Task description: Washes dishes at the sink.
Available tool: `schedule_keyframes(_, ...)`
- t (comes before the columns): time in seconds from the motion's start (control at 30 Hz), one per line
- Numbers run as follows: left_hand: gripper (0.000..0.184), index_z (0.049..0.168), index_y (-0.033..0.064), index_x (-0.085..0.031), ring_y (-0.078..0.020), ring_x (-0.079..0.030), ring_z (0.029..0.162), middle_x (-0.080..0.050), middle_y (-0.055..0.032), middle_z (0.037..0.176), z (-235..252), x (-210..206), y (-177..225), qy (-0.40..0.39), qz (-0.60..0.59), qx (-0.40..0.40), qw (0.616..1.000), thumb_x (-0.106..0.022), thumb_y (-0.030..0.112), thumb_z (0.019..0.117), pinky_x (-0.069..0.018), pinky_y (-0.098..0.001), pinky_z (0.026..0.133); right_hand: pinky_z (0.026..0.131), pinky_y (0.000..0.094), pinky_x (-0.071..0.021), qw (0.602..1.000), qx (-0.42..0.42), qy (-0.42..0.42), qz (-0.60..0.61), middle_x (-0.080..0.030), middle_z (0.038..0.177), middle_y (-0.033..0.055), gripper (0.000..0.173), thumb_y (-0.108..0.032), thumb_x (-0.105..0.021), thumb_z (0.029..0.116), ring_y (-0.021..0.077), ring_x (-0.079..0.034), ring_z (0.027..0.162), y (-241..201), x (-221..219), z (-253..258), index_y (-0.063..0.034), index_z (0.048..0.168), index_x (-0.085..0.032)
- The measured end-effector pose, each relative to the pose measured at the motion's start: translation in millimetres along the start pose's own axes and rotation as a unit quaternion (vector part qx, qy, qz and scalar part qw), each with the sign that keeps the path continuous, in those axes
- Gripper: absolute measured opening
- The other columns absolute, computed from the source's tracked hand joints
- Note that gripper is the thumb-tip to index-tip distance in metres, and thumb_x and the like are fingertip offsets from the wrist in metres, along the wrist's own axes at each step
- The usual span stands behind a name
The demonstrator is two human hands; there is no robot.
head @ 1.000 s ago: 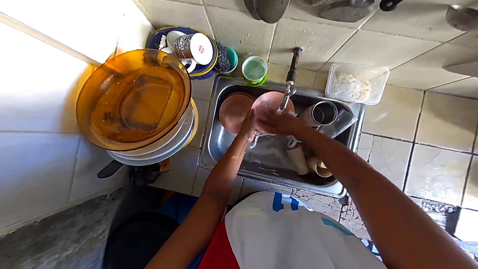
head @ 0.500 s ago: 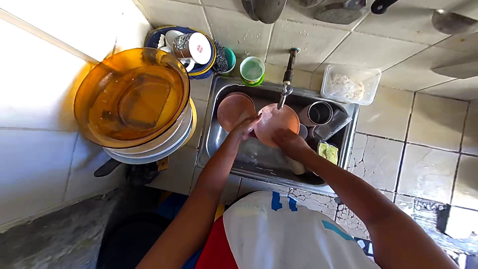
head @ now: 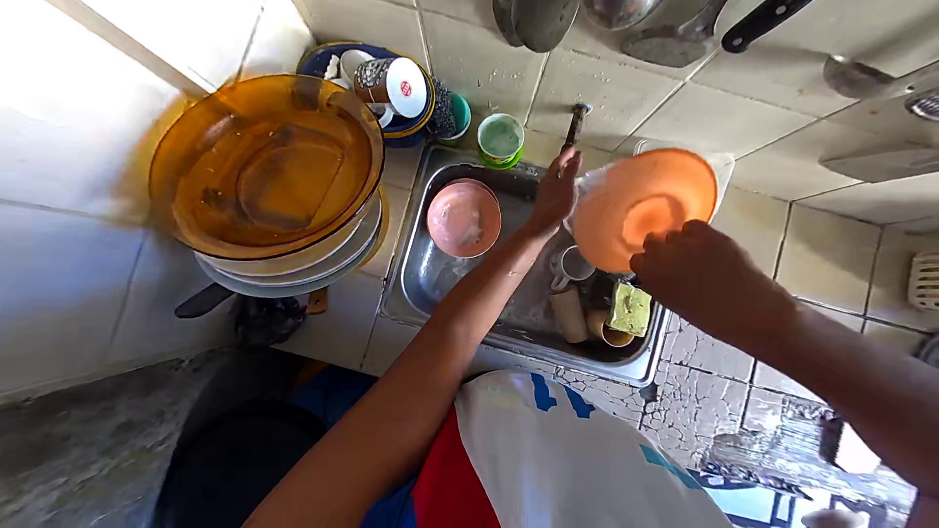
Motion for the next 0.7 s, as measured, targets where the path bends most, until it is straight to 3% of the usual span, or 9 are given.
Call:
schedule_keyframes(0.13,0.052,0.160,0.0003,-0.028,-0.0227,-0.033,0.152,-0.032,-0.0169,0.165,4,-2,-6,0.037,-0.013,-0.020,0.999,-0.023,0.022,0.1133,-0.0266,-0.0394,0.125,0.087,0.0496,-0.0480,0.990,-0.010,-0.110,-0.088,-0.066,0.085,0.0161,0.013,0.007,-0.059,0.0932,0.0330,-0.066,0.085,-8,36,21,0.0020,0.085,-0.068)
schedule_keyframes(0.2,0.052,0.159,-0.0009,-0.027,-0.0277,-0.040,0.146,-0.039,-0.0218,0.159,5,5,-10,0.044,0.015,0.018,0.999,-0.030,0.020,0.1119,-0.0340,-0.0434,0.121,0.088,0.0515,-0.0459,0.990,0.005,-0.111,-0.092,-0.066,0.083,0.0161,0.009,0.006,-0.062,0.0915,0.0333,-0.065,0.083,-12,49,25,0.0016,0.086,-0.068)
schedule_keyframes(0.3,0.056,0.143,-0.0009,-0.050,-0.0263,-0.062,0.118,-0.061,-0.0212,0.133,4,15,-34,0.015,-0.031,0.165,0.986,-0.025,0.040,0.1136,-0.0531,-0.0420,0.099,0.071,0.0543,-0.0491,0.995,0.069,0.021,0.062,-0.064,0.074,0.0137,0.005,-0.002,-0.063,0.0956,0.0341,-0.066,0.072,3,60,23,-0.0039,0.096,-0.067)
schedule_keyframes(0.37,0.073,0.148,0.0029,-0.047,-0.0279,-0.062,0.117,-0.057,-0.0201,0.140,-10,26,-57,-0.041,-0.105,0.255,0.960,-0.019,0.057,0.1093,-0.0531,-0.0446,0.095,0.072,0.0526,-0.0556,0.948,0.086,0.099,0.291,-0.071,0.085,0.0117,0.014,-0.013,-0.069,0.0968,0.0300,-0.071,0.079,29,41,30,-0.0062,0.109,-0.071)
schedule_keyframes(0.4,0.075,0.152,0.0092,-0.045,-0.0288,-0.060,0.122,-0.055,-0.0173,0.146,-25,37,-68,-0.066,-0.119,0.289,0.948,-0.019,0.064,0.1067,-0.0506,-0.0492,0.096,0.080,0.0456,-0.0578,0.885,0.070,0.113,0.446,-0.073,0.093,0.0102,0.019,-0.011,-0.069,0.0951,0.0230,-0.071,0.086,38,18,38,-0.0049,0.113,-0.071)
schedule_keyframes(0.47,0.073,0.149,0.0153,-0.049,-0.0251,-0.062,0.119,-0.061,-0.0126,0.138,-61,58,-75,-0.094,-0.140,0.324,0.931,-0.023,0.067,0.1047,-0.0527,-0.0497,0.095,0.076,0.0295,-0.0601,0.647,-0.031,0.109,0.754,-0.070,0.091,0.0016,0.013,-0.004,-0.060,0.0964,0.0085,-0.068,0.081,37,-53,59,-0.0049,0.108,-0.067)
schedule_keyframes(0.57,0.077,0.149,0.0150,-0.049,-0.0227,-0.064,0.110,-0.066,-0.0123,0.128,-86,92,-111,-0.114,-0.128,0.385,0.907,-0.018,0.069,0.1040,-0.0544,-0.0447,0.091,0.074,0.0396,-0.0618,0.283,-0.207,0.049,0.935,-0.072,0.094,0.0054,0.022,-0.021,-0.045,0.1075,0.0168,-0.071,0.082,-10,-169,90,-0.0077,0.117,-0.061)
schedule_keyframes(0.63,0.076,0.140,0.0194,-0.056,-0.0202,-0.062,0.083,-0.066,-0.0083,0.104,-84,108,-133,-0.085,-0.087,0.431,0.894,-0.021,0.074,0.1005,-0.0519,-0.0398,0.070,0.078,0.0451,-0.0604,0.147,-0.306,0.047,0.939,-0.070,0.101,0.0086,0.029,-0.028,-0.047,0.1068,0.0212,-0.070,0.088,-38,-218,110,-0.0084,0.125,-0.059)
schedule_keyframes(0.7,0.068,0.136,0.0152,-0.059,-0.0235,-0.066,0.089,-0.069,-0.0111,0.107,-77,112,-132,-0.059,-0.069,0.439,0.894,-0.033,0.068,0.1025,-0.0560,-0.0436,0.075,0.082,0.0482,-0.0588,0.067,-0.359,0.099,0.926,-0.068,0.108,0.0108,0.033,-0.029,-0.049,0.1063,0.0235,-0.068,0.095,-52,-237,131,-0.0075,0.130,-0.056)
Point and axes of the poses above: each hand's wrist, its own z-axis towards the middle knuckle, its own x-axis out of the back of the hand, y = z × x, the point moved 6 cm from there along z, towards the middle knuckle
